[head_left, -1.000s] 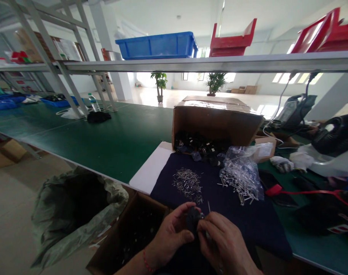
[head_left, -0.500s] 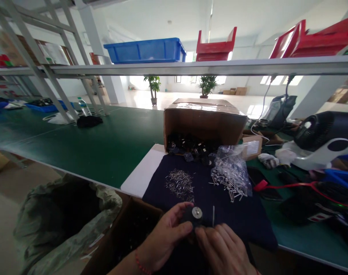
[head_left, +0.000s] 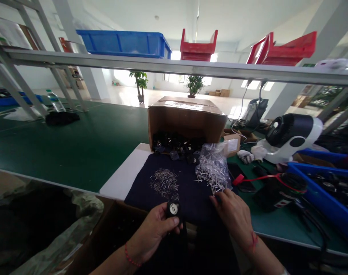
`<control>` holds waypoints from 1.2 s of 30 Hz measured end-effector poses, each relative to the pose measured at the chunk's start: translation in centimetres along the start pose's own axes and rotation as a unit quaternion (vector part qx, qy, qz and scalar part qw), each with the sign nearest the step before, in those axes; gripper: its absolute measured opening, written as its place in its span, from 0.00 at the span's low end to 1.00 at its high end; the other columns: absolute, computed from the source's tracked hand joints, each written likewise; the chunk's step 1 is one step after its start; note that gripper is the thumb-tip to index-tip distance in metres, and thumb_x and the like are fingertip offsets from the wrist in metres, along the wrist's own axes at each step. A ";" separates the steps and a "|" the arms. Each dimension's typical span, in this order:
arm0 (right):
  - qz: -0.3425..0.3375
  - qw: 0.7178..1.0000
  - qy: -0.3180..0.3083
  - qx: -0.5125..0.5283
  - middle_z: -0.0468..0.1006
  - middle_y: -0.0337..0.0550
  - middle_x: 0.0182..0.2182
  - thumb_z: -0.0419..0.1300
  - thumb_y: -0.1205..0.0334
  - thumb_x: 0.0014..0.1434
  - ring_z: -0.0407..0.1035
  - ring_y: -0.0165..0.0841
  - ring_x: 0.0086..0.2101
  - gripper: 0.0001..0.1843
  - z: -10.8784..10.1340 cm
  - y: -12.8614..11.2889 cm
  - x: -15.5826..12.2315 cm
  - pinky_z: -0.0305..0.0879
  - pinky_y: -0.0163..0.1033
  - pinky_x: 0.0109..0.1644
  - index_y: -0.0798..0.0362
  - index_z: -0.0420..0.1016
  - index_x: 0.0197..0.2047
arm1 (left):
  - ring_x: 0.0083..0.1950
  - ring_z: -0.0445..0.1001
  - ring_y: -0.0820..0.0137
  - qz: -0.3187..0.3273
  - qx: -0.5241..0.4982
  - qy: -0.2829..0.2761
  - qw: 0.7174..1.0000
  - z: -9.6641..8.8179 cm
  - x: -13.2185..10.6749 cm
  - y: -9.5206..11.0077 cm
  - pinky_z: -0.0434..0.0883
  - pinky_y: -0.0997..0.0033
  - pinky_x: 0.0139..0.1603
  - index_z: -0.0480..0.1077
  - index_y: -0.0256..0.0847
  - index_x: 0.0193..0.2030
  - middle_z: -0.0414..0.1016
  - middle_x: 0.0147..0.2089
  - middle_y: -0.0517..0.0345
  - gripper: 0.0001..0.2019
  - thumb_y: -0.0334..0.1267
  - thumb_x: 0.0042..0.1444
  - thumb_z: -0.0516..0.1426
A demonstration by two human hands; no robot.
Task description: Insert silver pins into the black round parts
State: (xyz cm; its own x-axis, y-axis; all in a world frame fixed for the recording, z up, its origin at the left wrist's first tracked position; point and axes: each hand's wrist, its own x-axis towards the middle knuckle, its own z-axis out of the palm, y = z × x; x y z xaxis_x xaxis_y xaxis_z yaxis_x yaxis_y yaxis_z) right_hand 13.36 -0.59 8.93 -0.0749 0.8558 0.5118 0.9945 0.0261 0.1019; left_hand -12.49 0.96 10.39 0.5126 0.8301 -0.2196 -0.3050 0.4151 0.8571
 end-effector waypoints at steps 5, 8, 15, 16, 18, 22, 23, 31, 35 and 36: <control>0.067 0.994 -0.068 -0.044 0.76 0.44 0.29 0.62 0.59 0.64 0.74 0.37 0.28 0.12 0.9 0.8 0.8 0.59 0.39 0.28 0.51 0.75 0.29 | 0.34 0.73 0.71 0.011 0.001 0.001 1.000 0.4 0.5 0.1 0.69 0.72 0.36 0.72 0.36 0.37 0.76 0.32 0.56 0.16 0.39 0.45 0.71; 0.064 0.995 -0.070 -0.039 0.77 0.44 0.29 0.62 0.64 0.61 0.74 0.36 0.27 0.08 0.9 0.3 0.7 0.59 0.38 0.27 0.51 0.75 0.28 | 0.33 0.73 0.72 0.010 -0.029 0.004 1.000 0.4 1.3 0.0 0.69 0.73 0.35 0.71 0.36 0.37 0.76 0.31 0.58 0.17 0.37 0.44 0.71; -0.030 0.971 -0.019 0.235 0.72 0.40 0.28 0.58 0.65 0.63 0.71 0.33 0.26 0.06 -0.6 -2.9 -0.3 0.64 0.36 0.29 0.50 0.75 0.34 | 0.31 0.74 0.75 -0.015 -0.142 -0.016 0.990 0.3 3.0 -0.4 0.69 0.77 0.34 0.73 0.34 0.33 0.76 0.30 0.57 0.17 0.33 0.39 0.73; -0.042 0.959 -0.017 0.279 0.72 0.40 0.28 0.57 0.65 0.64 0.70 0.32 0.26 0.07 -1.1 -3.5 -0.4 0.63 0.35 0.28 0.49 0.75 0.35 | 0.31 0.74 0.75 -0.020 -0.160 -0.024 0.987 0.3 3.1 -0.4 0.68 0.78 0.33 0.74 0.34 0.33 0.76 0.30 0.57 0.16 0.33 0.38 0.73; -0.053 0.941 -0.009 0.334 0.72 0.40 0.29 0.56 0.65 0.65 0.70 0.32 0.26 0.06 -2.0 -4.5 -0.4 0.64 0.35 0.28 0.49 0.74 0.37 | 0.31 0.74 0.75 -0.028 -0.189 -0.035 0.981 0.5 3.0 -0.4 0.68 0.78 0.32 0.75 0.33 0.33 0.76 0.30 0.58 0.16 0.32 0.38 0.73; -0.060 0.923 0.015 0.380 0.72 0.40 0.31 0.57 0.66 0.65 0.70 0.33 0.29 0.04 -2.6 -5.4 -0.5 0.66 0.35 0.31 0.49 0.73 0.38 | 0.31 0.75 0.75 -0.048 -0.216 -0.046 0.974 0.5 2.7 -0.2 0.68 0.79 0.32 0.77 0.32 0.34 0.77 0.32 0.58 0.16 0.30 0.37 0.73; -0.062 0.919 0.019 0.388 0.72 0.40 0.31 0.58 0.67 0.65 0.70 0.33 0.29 0.04 -2.6 -5.5 -0.5 0.66 0.35 0.32 0.49 0.73 0.39 | 0.31 0.75 0.75 -0.054 -0.218 -0.048 0.973 0.4 2.7 -0.2 0.68 0.79 0.32 0.77 0.32 0.34 0.77 0.32 0.57 0.16 0.30 0.37 0.74; -0.085 0.910 0.053 0.401 0.72 0.41 0.32 0.58 0.67 0.67 0.70 0.33 0.31 0.04 -1.8 -5.4 -0.3 0.67 0.35 0.33 0.49 0.71 0.42 | 0.32 0.75 0.75 -0.062 -0.208 -0.076 0.973 0.2 2.8 0.0 0.67 0.77 0.34 0.77 0.32 0.35 0.77 0.33 0.56 0.15 0.30 0.39 0.73; -0.115 0.922 0.082 0.361 0.73 0.42 0.32 0.58 0.68 0.66 0.70 0.33 0.31 0.04 -0.7 -4.8 0.0 0.66 0.36 0.33 0.50 0.72 0.43 | 0.30 0.73 0.76 -0.048 -0.148 -0.104 0.982 0.4 3.5 0.5 0.65 0.77 0.31 0.75 0.33 0.34 0.74 0.31 0.58 0.14 0.33 0.40 0.71; -0.124 0.926 0.092 0.344 0.74 0.42 0.32 0.58 0.69 0.66 0.70 0.33 0.31 0.04 -0.3 -4.6 0.1 0.66 0.37 0.33 0.51 0.72 0.43 | 0.30 0.72 0.76 -0.048 -0.119 -0.108 0.986 0.5 3.9 0.7 0.65 0.77 0.31 0.74 0.34 0.33 0.74 0.31 0.58 0.14 0.35 0.40 0.71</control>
State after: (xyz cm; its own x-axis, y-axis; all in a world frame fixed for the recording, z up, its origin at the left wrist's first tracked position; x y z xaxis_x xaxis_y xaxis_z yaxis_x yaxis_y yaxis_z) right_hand 8.71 -0.79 8.81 -0.2554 0.6794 0.6879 0.7517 0.5870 -0.3007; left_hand -10.33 4.31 10.41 0.7002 0.6938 -0.1683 -0.4123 0.5855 0.6980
